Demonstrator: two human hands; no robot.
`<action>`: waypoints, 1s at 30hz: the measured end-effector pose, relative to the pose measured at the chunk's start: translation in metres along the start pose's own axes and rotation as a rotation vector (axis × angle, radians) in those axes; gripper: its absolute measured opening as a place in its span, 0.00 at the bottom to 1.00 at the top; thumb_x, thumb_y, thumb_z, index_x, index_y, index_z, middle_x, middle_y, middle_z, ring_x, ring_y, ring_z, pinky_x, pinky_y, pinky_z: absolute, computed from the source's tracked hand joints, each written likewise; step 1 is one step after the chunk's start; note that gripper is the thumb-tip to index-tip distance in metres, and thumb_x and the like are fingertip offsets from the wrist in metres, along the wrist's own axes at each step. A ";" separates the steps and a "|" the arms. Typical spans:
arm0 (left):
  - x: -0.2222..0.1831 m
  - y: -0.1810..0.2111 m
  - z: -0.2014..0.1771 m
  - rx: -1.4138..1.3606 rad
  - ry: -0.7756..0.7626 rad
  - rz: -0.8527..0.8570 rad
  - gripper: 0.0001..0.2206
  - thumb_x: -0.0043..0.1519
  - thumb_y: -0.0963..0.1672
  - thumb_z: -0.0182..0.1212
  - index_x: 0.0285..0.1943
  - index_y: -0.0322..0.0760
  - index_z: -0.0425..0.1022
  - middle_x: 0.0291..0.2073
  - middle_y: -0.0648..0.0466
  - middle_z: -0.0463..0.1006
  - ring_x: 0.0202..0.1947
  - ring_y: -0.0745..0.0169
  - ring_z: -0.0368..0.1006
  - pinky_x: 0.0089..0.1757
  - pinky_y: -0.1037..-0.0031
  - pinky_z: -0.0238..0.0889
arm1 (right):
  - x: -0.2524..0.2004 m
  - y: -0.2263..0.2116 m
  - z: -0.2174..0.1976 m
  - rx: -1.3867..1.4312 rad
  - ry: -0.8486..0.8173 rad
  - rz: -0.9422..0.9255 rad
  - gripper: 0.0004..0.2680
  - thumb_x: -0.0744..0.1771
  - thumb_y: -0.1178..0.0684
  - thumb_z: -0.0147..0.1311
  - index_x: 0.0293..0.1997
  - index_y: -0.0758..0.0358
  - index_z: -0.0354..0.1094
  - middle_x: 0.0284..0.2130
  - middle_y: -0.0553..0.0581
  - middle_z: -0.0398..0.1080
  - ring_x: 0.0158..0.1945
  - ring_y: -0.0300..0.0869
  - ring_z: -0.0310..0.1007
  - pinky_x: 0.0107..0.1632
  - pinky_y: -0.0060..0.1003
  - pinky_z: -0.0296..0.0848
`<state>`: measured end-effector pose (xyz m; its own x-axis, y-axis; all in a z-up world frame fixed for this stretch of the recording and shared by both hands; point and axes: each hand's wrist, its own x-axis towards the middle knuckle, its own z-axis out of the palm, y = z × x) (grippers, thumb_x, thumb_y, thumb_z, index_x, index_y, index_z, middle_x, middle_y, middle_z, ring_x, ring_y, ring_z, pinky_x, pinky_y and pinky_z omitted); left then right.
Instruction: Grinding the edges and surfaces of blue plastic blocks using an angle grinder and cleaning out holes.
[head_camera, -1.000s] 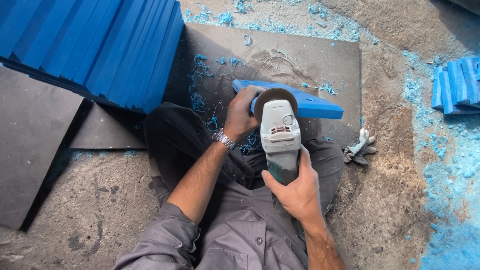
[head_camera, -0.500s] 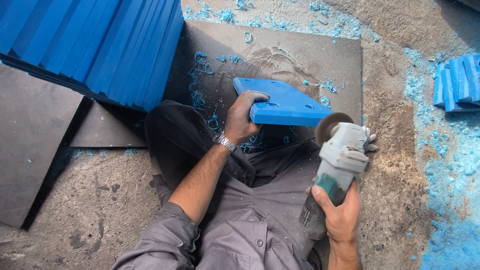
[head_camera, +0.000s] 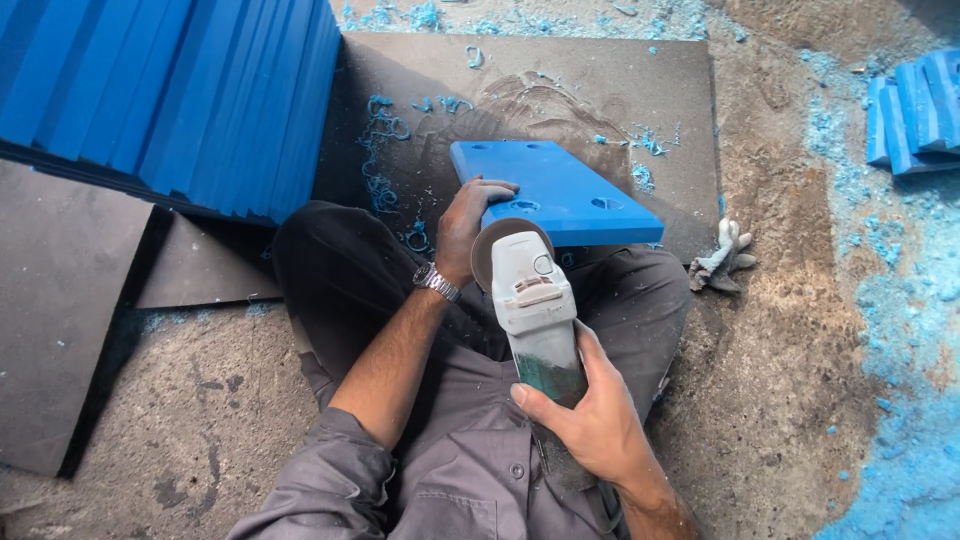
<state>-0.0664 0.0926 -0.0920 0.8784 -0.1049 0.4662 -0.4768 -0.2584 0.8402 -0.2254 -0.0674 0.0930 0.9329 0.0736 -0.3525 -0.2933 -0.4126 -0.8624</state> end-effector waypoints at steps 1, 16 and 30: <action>0.002 0.006 -0.002 -0.007 -0.004 0.002 0.20 0.62 0.51 0.72 0.58 0.42 0.72 0.57 0.53 0.80 0.62 0.54 0.77 0.71 0.51 0.59 | -0.002 0.004 -0.007 -0.002 0.008 0.003 0.28 0.59 0.52 0.69 0.64 0.69 0.61 0.49 0.58 0.75 0.53 0.39 0.73 0.58 0.36 0.70; 0.014 0.004 -0.002 0.113 0.060 0.036 0.21 0.52 0.38 0.69 0.54 0.39 0.70 0.54 0.51 0.80 0.57 0.47 0.75 0.63 0.53 0.64 | -0.016 0.115 -0.139 0.502 0.522 0.092 0.19 0.65 0.55 0.61 0.60 0.70 0.59 0.33 0.63 0.72 0.31 0.47 0.75 0.35 0.42 0.76; 0.091 0.037 0.003 0.393 0.010 0.142 0.19 0.52 0.40 0.74 0.51 0.45 0.74 0.41 0.55 0.81 0.42 0.52 0.76 0.42 0.62 0.70 | -0.024 0.163 -0.139 0.655 0.575 0.007 0.19 0.64 0.57 0.57 0.59 0.75 0.58 0.38 0.64 0.72 0.37 0.49 0.77 0.40 0.44 0.79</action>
<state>-0.0041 0.0708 -0.0194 0.8036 -0.1569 0.5742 -0.5428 -0.5890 0.5987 -0.2667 -0.2629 0.0120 0.8399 -0.4693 -0.2728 -0.1955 0.2073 -0.9585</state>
